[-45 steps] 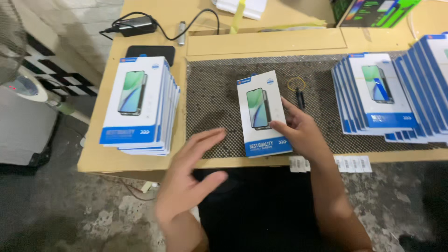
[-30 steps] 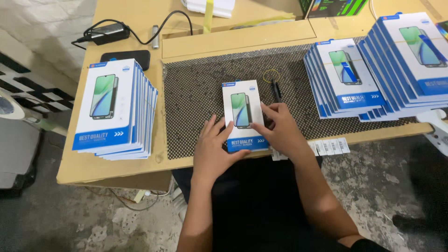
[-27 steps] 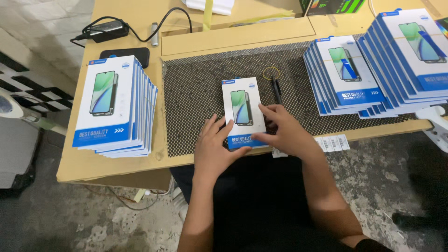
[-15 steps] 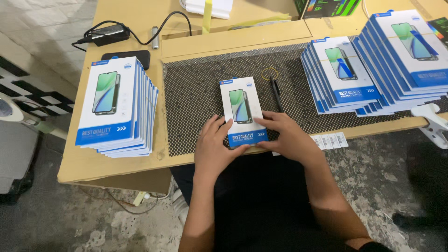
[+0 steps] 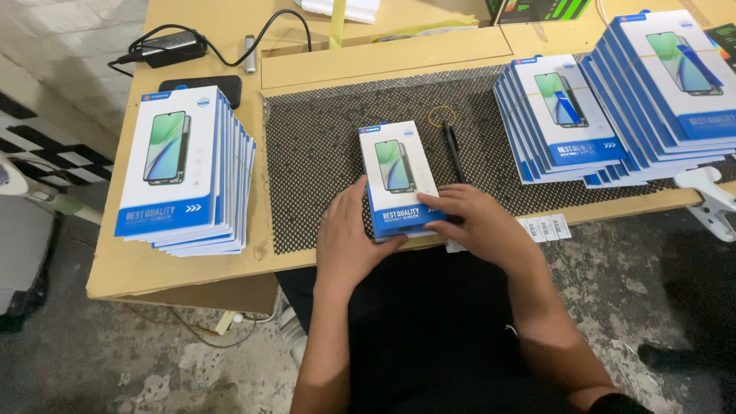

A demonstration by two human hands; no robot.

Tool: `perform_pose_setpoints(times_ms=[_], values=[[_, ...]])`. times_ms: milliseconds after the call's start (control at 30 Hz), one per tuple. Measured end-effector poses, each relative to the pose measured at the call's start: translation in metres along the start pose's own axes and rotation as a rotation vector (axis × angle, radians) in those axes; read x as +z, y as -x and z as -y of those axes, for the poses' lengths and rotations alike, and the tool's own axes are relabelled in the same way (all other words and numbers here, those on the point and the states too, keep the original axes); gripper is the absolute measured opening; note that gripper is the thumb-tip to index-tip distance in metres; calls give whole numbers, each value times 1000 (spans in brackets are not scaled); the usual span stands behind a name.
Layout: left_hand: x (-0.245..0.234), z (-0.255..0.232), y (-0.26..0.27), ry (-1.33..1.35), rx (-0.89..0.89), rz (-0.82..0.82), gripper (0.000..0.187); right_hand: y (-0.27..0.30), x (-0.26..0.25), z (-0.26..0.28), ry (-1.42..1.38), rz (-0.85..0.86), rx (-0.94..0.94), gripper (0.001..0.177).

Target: The person opens a box containing a phone screen replacement, removes the screen, and peels off protective films from both sides. They then place the screen back into the box, add a small black pouch, and close the box. The person repeats this process with a second box.

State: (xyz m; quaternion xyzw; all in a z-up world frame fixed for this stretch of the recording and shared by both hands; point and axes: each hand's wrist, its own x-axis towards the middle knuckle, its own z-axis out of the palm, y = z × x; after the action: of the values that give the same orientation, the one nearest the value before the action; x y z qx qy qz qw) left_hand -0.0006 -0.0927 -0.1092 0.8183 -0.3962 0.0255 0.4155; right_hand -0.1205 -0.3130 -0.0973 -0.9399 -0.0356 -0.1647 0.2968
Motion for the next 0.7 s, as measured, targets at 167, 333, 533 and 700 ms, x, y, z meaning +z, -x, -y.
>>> perform_pose_setpoints(times_ms=[167,333,533,700], values=[[13,13,-1,-46,39,-46,93,-32,-55,47,14,16,54,36],[1,1,0,-93,113,22,60,-79,-81,42,-7,-109,-24,22],[0,3,-1,-184,213,22,38,-131,-72,15,-160,-176,-5,80],[-3,-1,-1,-153,206,6,34,-152,-41,-4,-62,151,289,105]])
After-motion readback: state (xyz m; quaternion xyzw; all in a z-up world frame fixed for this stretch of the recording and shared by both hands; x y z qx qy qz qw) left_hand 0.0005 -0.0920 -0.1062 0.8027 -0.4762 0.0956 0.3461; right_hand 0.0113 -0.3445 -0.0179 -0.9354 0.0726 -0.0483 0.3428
